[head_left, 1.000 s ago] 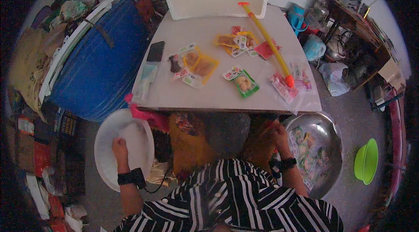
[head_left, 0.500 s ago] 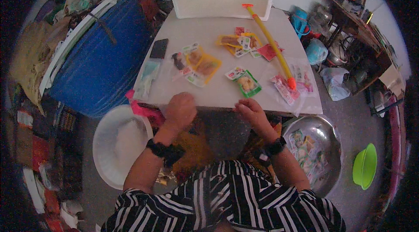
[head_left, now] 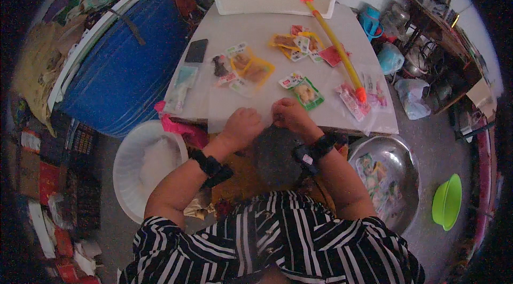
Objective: The person sits on the floor and sorts various small packaged items from a table into a metal bowl. They pick up individual packets, briefly inspect them, and place them into the bowl, repeating this process for multiple items.
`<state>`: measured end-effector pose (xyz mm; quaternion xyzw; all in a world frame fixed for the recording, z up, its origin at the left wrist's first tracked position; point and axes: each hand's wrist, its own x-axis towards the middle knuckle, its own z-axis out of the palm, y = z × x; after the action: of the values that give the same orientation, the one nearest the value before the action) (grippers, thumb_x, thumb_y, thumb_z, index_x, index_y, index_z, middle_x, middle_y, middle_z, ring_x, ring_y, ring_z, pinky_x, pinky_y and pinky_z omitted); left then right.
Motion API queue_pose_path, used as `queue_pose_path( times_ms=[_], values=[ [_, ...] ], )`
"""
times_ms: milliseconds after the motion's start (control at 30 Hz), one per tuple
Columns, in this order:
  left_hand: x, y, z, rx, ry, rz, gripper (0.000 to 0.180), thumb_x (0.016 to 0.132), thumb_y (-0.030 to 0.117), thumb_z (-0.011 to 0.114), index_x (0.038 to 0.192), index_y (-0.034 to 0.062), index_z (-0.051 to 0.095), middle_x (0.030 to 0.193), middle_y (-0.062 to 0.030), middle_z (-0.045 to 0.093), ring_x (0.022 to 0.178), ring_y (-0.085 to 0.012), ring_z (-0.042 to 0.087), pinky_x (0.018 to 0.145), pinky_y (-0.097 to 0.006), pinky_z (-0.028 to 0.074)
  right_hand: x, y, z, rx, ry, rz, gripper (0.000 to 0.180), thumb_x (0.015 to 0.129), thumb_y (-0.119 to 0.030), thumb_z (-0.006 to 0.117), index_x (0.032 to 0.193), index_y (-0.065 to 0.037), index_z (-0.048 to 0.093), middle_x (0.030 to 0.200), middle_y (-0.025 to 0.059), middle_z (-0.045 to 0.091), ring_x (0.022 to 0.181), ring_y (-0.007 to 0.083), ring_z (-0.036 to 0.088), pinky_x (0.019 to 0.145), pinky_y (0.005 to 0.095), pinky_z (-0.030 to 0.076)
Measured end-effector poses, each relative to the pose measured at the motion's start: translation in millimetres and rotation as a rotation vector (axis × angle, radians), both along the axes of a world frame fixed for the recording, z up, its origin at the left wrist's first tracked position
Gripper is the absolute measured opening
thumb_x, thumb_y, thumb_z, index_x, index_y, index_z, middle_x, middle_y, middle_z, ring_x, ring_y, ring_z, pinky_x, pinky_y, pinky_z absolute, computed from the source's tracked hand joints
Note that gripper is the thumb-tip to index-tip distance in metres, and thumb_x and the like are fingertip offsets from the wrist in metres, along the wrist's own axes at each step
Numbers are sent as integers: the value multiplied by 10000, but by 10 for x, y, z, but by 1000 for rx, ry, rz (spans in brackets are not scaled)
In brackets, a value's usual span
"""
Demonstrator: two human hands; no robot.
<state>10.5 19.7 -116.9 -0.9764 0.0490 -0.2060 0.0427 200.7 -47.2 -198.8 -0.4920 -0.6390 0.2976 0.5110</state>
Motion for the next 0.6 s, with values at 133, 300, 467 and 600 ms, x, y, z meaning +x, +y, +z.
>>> queue_pose_path(
  times_ms=[133, 300, 467, 600],
  values=[
    [-31, 33, -8, -48, 39, -4, 121, 560, 133, 468, 652, 56, 481, 717, -91, 492, 730, -254, 480, 643, -361, 394, -110, -10, 66, 48, -33, -69, 97, 728, -143, 507, 738, -62, 454, 627, 14, 462, 498, 112, 454, 431, 223, 374],
    [-91, 113, -150, -17, -15, 100, 108, 570, 103, 466, 656, 39, 478, 714, -103, 490, 705, -273, 476, 623, -378, 390, -114, -65, 527, -306, 22, -456, 122, 719, -135, 522, 781, -37, 485, 663, 22, 488, 535, 100, 464, 456, 228, 382],
    [-54, 168, -204, -130, -47, 123, 86, 591, 79, 460, 654, 23, 475, 713, -115, 487, 709, -288, 472, 628, -383, 388, 318, 66, 171, -59, -89, -741, 178, 722, -159, 528, 836, -28, 490, 692, 23, 496, 584, 89, 463, 494, 219, 379],
    [-26, 168, -232, -184, -3, 230, 50, 577, 64, 461, 616, 36, 476, 689, -116, 478, 682, -299, 459, 601, -390, 382, -16, 71, 152, -137, 171, -490, 186, 647, -137, 537, 803, -39, 513, 740, 81, 512, 709, 216, 477, 621, 308, 396]
  ],
)
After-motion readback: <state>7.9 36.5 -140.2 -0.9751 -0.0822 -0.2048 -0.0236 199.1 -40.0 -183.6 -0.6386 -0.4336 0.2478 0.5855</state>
